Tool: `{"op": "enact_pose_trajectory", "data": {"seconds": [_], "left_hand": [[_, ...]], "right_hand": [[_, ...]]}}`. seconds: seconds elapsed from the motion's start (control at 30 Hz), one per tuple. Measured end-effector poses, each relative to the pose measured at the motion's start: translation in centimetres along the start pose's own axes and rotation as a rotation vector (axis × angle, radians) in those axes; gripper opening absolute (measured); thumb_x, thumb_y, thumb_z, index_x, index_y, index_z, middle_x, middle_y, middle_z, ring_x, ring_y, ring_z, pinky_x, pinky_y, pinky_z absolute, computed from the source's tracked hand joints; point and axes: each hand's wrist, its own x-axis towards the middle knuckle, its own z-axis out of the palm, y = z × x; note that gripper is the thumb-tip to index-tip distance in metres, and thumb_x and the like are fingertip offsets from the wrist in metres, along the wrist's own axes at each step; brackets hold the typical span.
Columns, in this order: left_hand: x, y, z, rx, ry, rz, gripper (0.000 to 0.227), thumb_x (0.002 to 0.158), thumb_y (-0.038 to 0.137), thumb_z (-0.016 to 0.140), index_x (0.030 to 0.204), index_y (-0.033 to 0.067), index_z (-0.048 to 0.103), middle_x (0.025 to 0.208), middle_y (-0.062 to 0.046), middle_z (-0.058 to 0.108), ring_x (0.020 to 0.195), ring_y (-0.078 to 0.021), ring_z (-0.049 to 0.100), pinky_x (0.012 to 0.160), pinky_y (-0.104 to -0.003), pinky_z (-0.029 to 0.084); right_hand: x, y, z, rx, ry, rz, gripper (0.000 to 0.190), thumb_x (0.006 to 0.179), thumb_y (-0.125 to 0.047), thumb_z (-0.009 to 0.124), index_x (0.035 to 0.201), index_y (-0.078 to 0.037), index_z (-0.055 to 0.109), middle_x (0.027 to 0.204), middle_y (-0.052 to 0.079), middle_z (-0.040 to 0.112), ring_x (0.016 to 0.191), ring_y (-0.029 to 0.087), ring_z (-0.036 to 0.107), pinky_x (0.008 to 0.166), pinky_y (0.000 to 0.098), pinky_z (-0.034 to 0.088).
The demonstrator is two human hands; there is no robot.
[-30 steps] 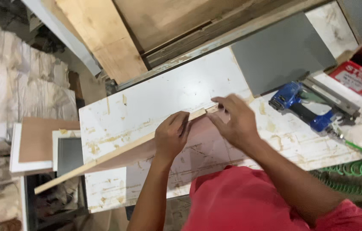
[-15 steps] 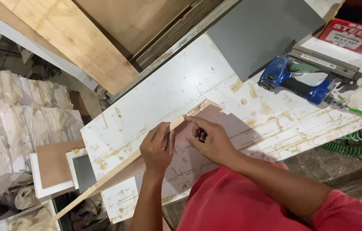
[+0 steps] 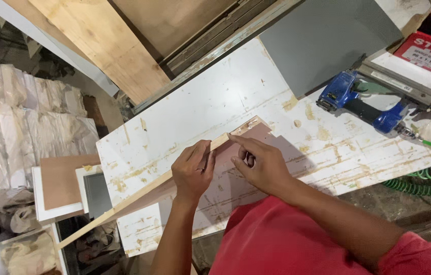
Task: The person assembles wooden frames by attaching thin wooden strips to rectangular boards. They use a pneumatic nail gun to secure the strips and a hand saw to trim excess wood. The person also wipes the boards with a cloth and flips them over to work on different sides.
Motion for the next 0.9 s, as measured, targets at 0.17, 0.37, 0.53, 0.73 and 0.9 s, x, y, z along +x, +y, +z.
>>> {"op": "enact_pose_trajectory", "data": {"seconds": [0.17,0.37,0.53,0.73,0.9], "left_hand": [[0.2,0.8,-0.3,0.023,0.011,-0.004,0.017,0.088,0.014,0.081,0.104,0.0110,0.078,0.088,-0.005,0.076,0.076,-0.0249,0.075,0.064,-0.035,0.062],[0.9,1.5,-0.6,0.093,0.017,0.077,0.012,0.092,0.018,0.077,0.101,0.0099,0.077,0.085,-0.007,0.073,0.073,-0.0284,0.073,0.063,-0.039,0.059],[0.5,0.6,0.0,0.075,0.008,0.069,0.012,0.093,0.016,0.075,0.104,0.0092,0.076,0.086,-0.008,0.073,0.076,-0.0279,0.074,0.066,-0.036,0.059],[0.6,0.7,0.0,0.101,0.067,0.051,0.013,0.093,0.020,0.076,0.102,0.0096,0.078,0.085,-0.007,0.074,0.073,-0.0266,0.073,0.065,-0.036,0.059],[1.2,0.9,-0.2,0.032,0.036,0.065,0.017,0.087,0.014,0.081,0.103,0.0096,0.077,0.083,-0.006,0.074,0.072,-0.0264,0.074,0.063,-0.036,0.059]], "right_hand": [[2.6,-1.5,-1.3,-0.444,0.038,-0.452,0.016,0.092,-0.008,0.070,0.105,-0.011,0.078,0.067,0.006,0.064,0.054,0.024,0.064,0.048,0.0329,0.048],[4.9,-1.0,-2.0,-0.589,0.068,-0.777,0.012,0.095,-0.010,0.069,0.087,-0.012,0.078,0.072,0.003,0.061,0.058,0.019,0.058,0.058,0.0313,0.047],[5.3,0.0,-1.9,-0.579,-0.024,-0.812,0.014,0.098,-0.011,0.064,0.087,-0.008,0.072,0.074,0.004,0.058,0.062,0.022,0.057,0.063,0.0357,0.048],[5.4,-0.3,-1.8,-0.532,-0.004,-0.828,0.022,0.101,-0.011,0.060,0.083,-0.008,0.071,0.073,0.002,0.057,0.060,0.022,0.056,0.064,0.0352,0.045],[4.6,1.4,-1.9,-0.548,0.044,-0.663,0.011,0.098,-0.018,0.070,0.096,-0.012,0.078,0.066,0.001,0.058,0.058,0.020,0.060,0.062,0.0347,0.049]]}}
